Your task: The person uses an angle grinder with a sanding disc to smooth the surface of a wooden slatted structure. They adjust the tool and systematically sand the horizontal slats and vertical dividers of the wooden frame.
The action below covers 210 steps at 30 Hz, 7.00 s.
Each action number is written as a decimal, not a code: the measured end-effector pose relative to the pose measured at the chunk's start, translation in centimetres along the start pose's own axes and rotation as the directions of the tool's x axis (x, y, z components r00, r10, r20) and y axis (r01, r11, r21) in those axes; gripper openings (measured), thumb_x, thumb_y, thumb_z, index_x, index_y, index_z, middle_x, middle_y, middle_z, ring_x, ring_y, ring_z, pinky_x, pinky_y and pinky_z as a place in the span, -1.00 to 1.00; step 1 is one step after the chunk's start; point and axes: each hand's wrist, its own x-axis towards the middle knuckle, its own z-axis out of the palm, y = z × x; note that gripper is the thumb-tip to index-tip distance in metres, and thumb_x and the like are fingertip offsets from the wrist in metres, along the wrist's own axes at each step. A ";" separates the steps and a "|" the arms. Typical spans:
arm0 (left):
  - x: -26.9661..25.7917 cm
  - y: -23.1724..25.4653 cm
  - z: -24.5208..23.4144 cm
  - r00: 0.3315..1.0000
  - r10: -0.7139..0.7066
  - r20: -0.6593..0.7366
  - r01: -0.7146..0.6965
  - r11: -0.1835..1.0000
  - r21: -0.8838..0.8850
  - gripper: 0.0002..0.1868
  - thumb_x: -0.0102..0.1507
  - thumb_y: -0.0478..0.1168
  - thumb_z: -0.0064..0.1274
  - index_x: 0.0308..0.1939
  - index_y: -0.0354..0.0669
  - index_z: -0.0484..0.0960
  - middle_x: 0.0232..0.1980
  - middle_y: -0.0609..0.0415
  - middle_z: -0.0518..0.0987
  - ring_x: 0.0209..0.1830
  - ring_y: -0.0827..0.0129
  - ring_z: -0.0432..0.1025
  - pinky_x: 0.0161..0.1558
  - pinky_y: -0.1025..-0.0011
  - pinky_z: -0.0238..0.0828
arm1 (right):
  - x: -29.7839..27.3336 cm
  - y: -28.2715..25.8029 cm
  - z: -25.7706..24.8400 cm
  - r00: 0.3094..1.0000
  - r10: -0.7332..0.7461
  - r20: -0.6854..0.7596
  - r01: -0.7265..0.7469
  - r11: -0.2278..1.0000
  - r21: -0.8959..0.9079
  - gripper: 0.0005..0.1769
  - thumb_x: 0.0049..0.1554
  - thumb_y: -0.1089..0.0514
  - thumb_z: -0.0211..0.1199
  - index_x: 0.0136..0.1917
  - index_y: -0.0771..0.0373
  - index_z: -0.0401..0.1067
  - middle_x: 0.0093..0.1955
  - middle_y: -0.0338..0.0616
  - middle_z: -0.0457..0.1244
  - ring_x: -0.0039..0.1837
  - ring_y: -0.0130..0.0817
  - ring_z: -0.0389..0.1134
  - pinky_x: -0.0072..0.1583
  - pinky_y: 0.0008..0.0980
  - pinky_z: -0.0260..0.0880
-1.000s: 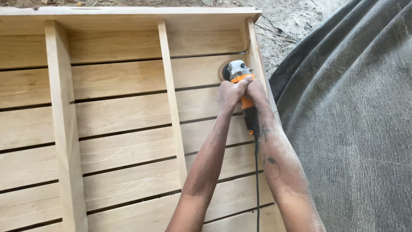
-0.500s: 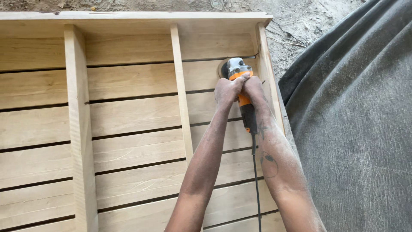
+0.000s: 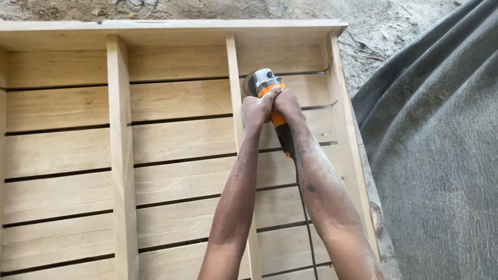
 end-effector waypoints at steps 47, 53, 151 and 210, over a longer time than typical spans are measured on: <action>-5.7 -7.2 16.7 0.874 0.250 0.416 -0.047 0.897 -0.439 -0.61 0.22 0.00 0.21 -0.22 -0.33 0.63 -0.41 0.08 0.61 -0.50 0.47 0.48 -0.48 0.41 0.43 | 4.4 5.0 -10.1 0.981 0.130 -0.145 -0.106 0.981 0.164 -0.45 -0.27 0.05 0.56 -0.04 0.34 0.54 -0.08 -0.06 0.42 -0.07 -0.29 0.48 -0.02 -0.28 0.52; -4.4 -7.0 15.2 0.888 0.230 0.399 -0.035 0.898 -0.438 -0.60 0.27 0.00 0.18 -0.29 -0.35 0.58 -0.47 0.06 0.57 -0.59 0.44 0.45 -0.56 0.39 0.39 | 3.3 2.3 -9.4 0.972 0.217 -0.092 -0.211 0.975 0.069 -0.48 -0.19 -0.03 0.53 -0.03 0.32 0.57 -0.07 -0.05 0.43 -0.06 -0.28 0.49 -0.01 -0.27 0.52; 0.9 -6.3 10.1 0.929 0.184 0.322 0.002 0.865 -0.501 -0.53 0.15 -0.01 0.22 -0.06 -0.32 0.57 -0.37 0.09 0.57 -0.52 0.45 0.41 -0.52 0.38 0.35 | 5.9 -4.8 -3.6 1.000 0.018 -0.021 -0.015 0.992 0.123 -0.39 -0.32 0.04 0.54 0.02 0.26 0.58 0.05 -0.08 0.44 0.08 -0.35 0.49 0.11 -0.38 0.48; 1.4 -6.1 10.5 0.934 0.150 0.324 -0.004 0.912 -0.411 -0.51 0.17 -0.01 0.20 0.00 -0.34 0.56 -0.29 0.07 0.63 -0.40 0.42 0.53 -0.38 0.38 0.51 | 4.7 -5.4 -4.8 1.000 -0.008 0.013 0.007 0.996 0.088 -0.40 -0.29 0.05 0.52 0.05 0.26 0.58 0.07 -0.09 0.44 0.09 -0.33 0.49 0.14 -0.38 0.48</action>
